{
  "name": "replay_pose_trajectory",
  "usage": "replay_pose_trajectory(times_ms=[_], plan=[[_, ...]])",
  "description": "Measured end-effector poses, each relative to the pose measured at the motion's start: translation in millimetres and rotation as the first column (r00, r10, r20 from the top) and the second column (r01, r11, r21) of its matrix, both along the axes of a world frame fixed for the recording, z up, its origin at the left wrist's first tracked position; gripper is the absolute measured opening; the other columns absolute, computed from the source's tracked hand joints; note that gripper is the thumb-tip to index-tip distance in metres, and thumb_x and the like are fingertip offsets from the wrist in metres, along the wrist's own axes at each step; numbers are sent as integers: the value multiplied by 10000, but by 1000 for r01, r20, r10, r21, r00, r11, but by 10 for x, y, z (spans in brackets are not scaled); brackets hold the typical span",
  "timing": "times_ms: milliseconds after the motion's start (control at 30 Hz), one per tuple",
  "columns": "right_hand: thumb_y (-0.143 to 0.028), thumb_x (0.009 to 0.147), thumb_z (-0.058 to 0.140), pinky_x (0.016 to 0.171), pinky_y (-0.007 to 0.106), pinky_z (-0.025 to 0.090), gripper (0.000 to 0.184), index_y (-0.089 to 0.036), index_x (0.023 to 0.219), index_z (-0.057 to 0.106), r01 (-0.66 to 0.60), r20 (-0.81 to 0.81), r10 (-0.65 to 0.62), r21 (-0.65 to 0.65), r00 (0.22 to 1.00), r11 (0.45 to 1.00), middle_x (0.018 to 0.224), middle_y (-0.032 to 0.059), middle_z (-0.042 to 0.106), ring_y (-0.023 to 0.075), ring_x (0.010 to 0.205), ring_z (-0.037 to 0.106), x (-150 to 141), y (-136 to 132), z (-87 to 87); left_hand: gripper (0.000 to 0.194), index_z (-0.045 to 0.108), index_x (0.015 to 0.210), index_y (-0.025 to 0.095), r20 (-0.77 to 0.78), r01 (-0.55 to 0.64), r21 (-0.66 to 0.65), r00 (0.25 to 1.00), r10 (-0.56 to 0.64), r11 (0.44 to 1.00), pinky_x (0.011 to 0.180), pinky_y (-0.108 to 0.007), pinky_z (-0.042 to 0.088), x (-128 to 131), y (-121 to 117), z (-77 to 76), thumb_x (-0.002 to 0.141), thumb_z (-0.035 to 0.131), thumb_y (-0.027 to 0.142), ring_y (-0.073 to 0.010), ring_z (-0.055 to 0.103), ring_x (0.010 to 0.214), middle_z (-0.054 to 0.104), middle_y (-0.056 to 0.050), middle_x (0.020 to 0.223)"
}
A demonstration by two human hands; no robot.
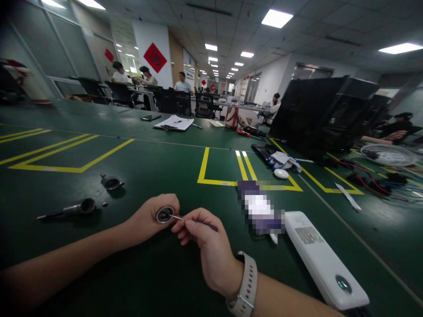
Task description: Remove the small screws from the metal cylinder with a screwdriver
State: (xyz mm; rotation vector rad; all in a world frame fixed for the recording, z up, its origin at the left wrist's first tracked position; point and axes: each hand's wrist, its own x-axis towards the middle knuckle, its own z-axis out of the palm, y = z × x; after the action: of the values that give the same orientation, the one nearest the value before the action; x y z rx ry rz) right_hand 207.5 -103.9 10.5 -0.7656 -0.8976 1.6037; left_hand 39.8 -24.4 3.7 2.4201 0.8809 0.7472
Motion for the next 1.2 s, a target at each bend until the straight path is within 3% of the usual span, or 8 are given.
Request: replay_pose_trajectory(times_ms=[300, 533, 667, 967, 1067, 1200], plan=[[-164, 713, 549, 658, 294, 386, 94, -153, 685, 638, 24, 77, -30, 79, 997, 997, 691, 37, 641, 161, 688, 552, 52, 13, -5, 135, 511, 668, 167, -31, -8, 15, 999, 9, 1000, 646, -277, 372, 8, -10, 20, 769, 561, 241, -133, 503, 662, 535, 12, 691], [-175, 759, 545, 672, 297, 390, 118, -167, 714, 654, 81, 196, -111, 156, 974, 984, 738, 35, 635, 164, 720, 540, 54, -28, -10, 119, 514, 684, 168, 5, -8, -46, 1000, 8, 999, 599, -254, 385, -2, 0, 16, 769, 553, 242, -134, 502, 664, 535, 4, 709], [-179, 759, 559, 677, 301, 395, 103, -166, 731, 656, 42, 150, -61, 130, 987, 991, 768, 44, 645, 164, 723, 540, 32, -28, -7, 118, 496, 668, 168, 60, 16, -66, 998, -13, 998, 581, -242, 386, 3, 2, 8, 770, 537, 209, -127, 490, 648, 513, 10, 694], [-171, 735, 556, 623, 269, 393, 93, -139, 705, 639, -22, -121, 19, -26, 992, 999, 739, 62, 661, 142, 658, 541, 20, 35, 24, 122, 503, 678, 163, 119, 57, -95, 992, -46, 994, 581, -240, 394, -12, -5, -7, 781, 536, 219, -122, 481, 644, 506, 7, 699], [-184, 736, 563, 625, 271, 392, 85, -144, 705, 631, -16, -128, 12, -30, 992, 999, 733, 58, 657, 143, 660, 540, 23, 34, 24, 136, 498, 670, 164, 121, 50, -96, 992, -38, 994, 576, -237, 393, -9, -3, -6, 787, 532, 226, -120, 479, 639, 505, 8, 694], [-188, 755, 562, 655, 287, 394, 87, -152, 723, 634, 40, -10, -40, 34, 999, 999, 768, 58, 655, 153, 703, 541, 16, -8, 6, 139, 491, 660, 167, 95, 5, -67, 995, 1, 998, 571, -239, 382, 1, 3, 3, 779, 531, 227, -123, 476, 636, 501, 12, 680]])
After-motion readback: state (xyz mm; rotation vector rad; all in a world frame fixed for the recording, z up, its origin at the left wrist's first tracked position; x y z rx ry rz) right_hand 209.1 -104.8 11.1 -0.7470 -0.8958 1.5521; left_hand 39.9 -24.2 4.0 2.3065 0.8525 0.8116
